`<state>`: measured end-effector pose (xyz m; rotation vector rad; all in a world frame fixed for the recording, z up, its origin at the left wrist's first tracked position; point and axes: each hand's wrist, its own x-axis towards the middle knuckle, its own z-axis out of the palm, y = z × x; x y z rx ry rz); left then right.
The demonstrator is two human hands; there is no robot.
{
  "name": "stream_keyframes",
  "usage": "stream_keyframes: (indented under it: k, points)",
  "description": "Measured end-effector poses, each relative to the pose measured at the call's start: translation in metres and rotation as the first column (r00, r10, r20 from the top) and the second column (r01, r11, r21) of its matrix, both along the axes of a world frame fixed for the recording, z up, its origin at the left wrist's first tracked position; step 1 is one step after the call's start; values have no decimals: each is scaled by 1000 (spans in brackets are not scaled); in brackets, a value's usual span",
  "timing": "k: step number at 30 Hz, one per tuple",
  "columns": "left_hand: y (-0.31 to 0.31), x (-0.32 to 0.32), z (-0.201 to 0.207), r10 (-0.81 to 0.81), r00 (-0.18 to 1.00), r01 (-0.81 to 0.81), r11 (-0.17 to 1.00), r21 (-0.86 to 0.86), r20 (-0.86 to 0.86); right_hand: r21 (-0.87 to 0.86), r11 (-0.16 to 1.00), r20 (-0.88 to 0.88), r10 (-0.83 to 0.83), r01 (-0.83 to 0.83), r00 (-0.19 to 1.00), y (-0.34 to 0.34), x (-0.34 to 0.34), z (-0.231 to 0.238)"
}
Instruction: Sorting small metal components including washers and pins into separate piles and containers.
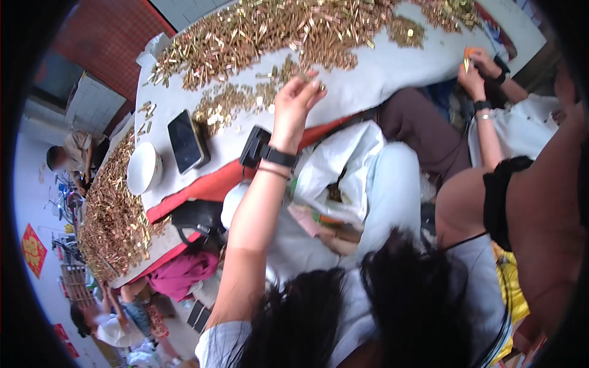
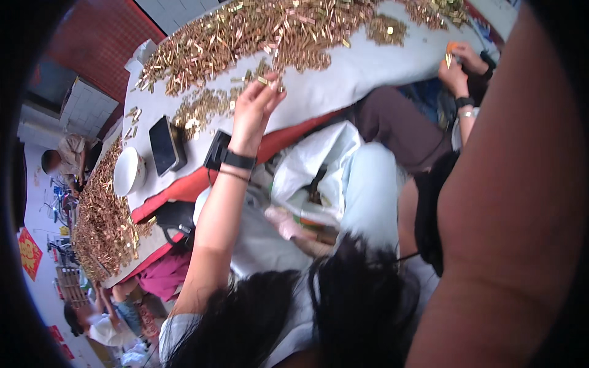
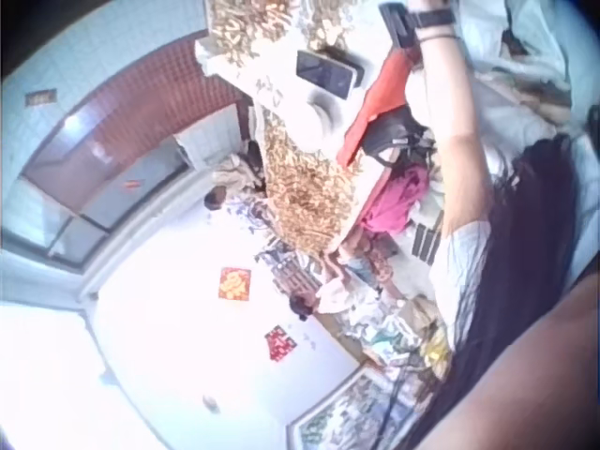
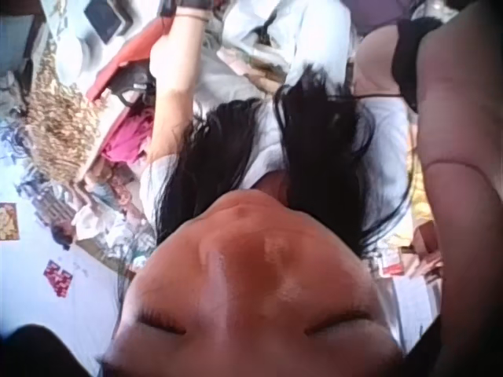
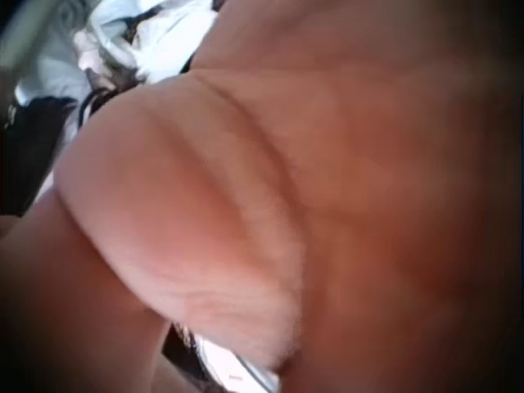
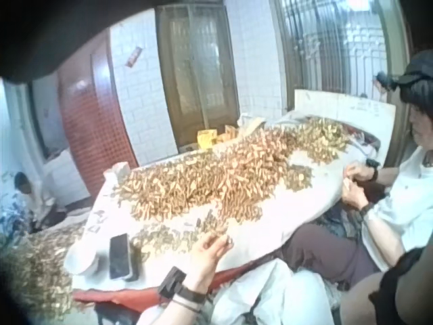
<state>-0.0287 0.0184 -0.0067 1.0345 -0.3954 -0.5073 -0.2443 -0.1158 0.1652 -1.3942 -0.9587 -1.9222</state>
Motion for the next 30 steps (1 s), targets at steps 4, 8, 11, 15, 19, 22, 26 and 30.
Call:
stream_keyframes:
  k: [4,8,11,15,19,22,26,30]
  points:
    - [8,-1,-7,22,1000,-20,994,111,-14,237,925,-330,-211,297,920,-62,40,-49]
    - [22,-9,-5,27,998,-25,999,37,-52,85,745,-703,-426,662,570,-142,102,-95]
    - [18,-16,0,-23,999,24,1000,13,-48,-114,628,-777,-540,770,325,-195,120,-121]
    - [22,-16,0,-2,993,4,1000,15,-117,-243,574,-765,-609,782,210,-209,149,-138]
    - [23,2,15,-6,999,6,1000,8,-47,-264,531,-735,-651,805,189,-223,167,-134]
    - [18,-8,3,3,992,-5,1000,-10,-124,-324,482,-720,-684,814,119,-237,158,-133]
    - [16,2,12,-19,998,18,999,-27,-59,-345,460,-705,-703,818,98,-251,167,-121]
    - [11,1,-5,-5,997,7,1000,30,-75,-375,411,-692,-721,831,44,-268,168,-122]
